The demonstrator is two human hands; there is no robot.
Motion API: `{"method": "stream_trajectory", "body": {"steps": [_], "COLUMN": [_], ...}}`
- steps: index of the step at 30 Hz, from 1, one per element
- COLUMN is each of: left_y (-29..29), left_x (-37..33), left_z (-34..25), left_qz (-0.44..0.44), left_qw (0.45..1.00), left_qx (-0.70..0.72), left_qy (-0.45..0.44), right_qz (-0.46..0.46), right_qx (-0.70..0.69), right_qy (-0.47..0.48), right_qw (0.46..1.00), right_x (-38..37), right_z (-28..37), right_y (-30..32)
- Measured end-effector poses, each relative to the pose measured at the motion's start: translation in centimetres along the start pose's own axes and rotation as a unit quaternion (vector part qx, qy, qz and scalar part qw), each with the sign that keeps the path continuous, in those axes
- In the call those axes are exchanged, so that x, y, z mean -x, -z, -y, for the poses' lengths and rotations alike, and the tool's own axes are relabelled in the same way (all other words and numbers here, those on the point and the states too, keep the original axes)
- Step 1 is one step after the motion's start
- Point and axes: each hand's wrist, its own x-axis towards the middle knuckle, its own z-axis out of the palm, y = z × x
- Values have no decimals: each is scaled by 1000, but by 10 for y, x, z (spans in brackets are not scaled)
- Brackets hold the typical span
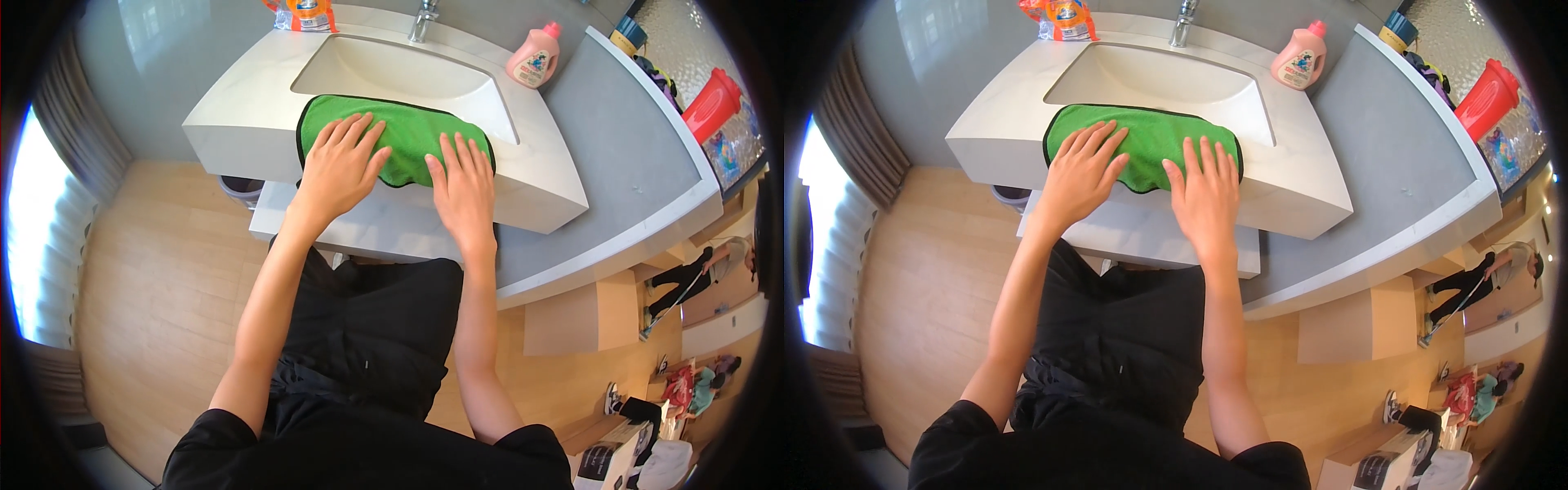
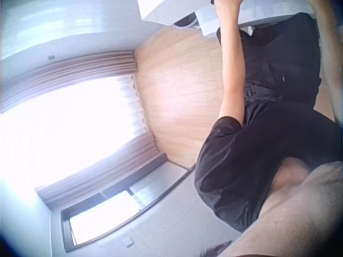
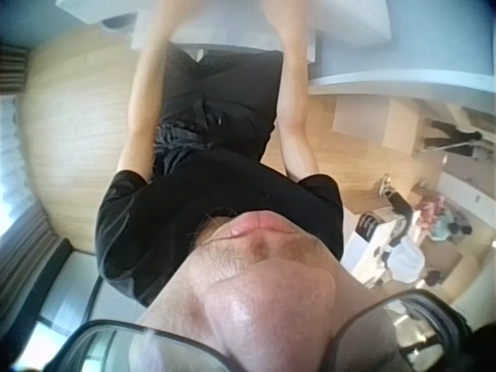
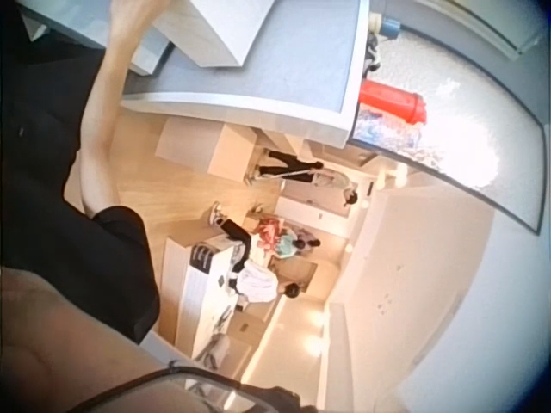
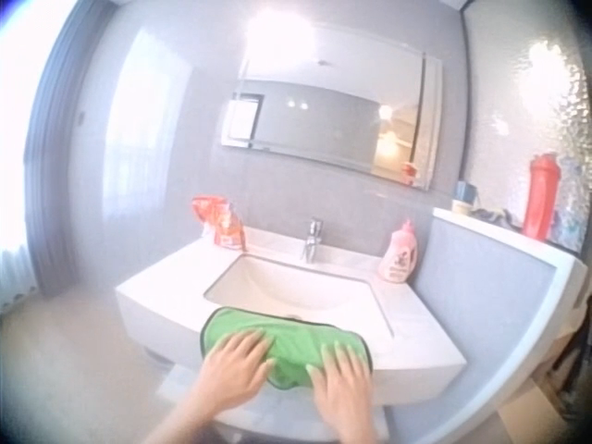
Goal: The person wipes the white top surface and outer rim of a bathroom sink with a green cloth.
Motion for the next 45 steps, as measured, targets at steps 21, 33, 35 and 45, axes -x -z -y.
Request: {"method": "stream_trajectory", "body": {"steps": [21,33,35,45], "left_y": [-58,-46,-45,-28], "left_x": [-108,-83,-73,-29], "left_z": [61,52,48,24], "left_qz": [311,255,175,-8], "left_qw": [948,963,983,999], "left_qx": [-24,-48,-46,-36], "left_qy": [67,67,43,-16], "right_qz": [301,234,243,-32], "right_qx": [12,-13,-18,6], "right_qy": [-114,-131,-119,12], "right_qw": [947,963,963,999], "right_x": [-116,-95,-91,-36], "right_z": [-46,-37,-36,-27], "right_y": [-46,-33,-27,-32]}}
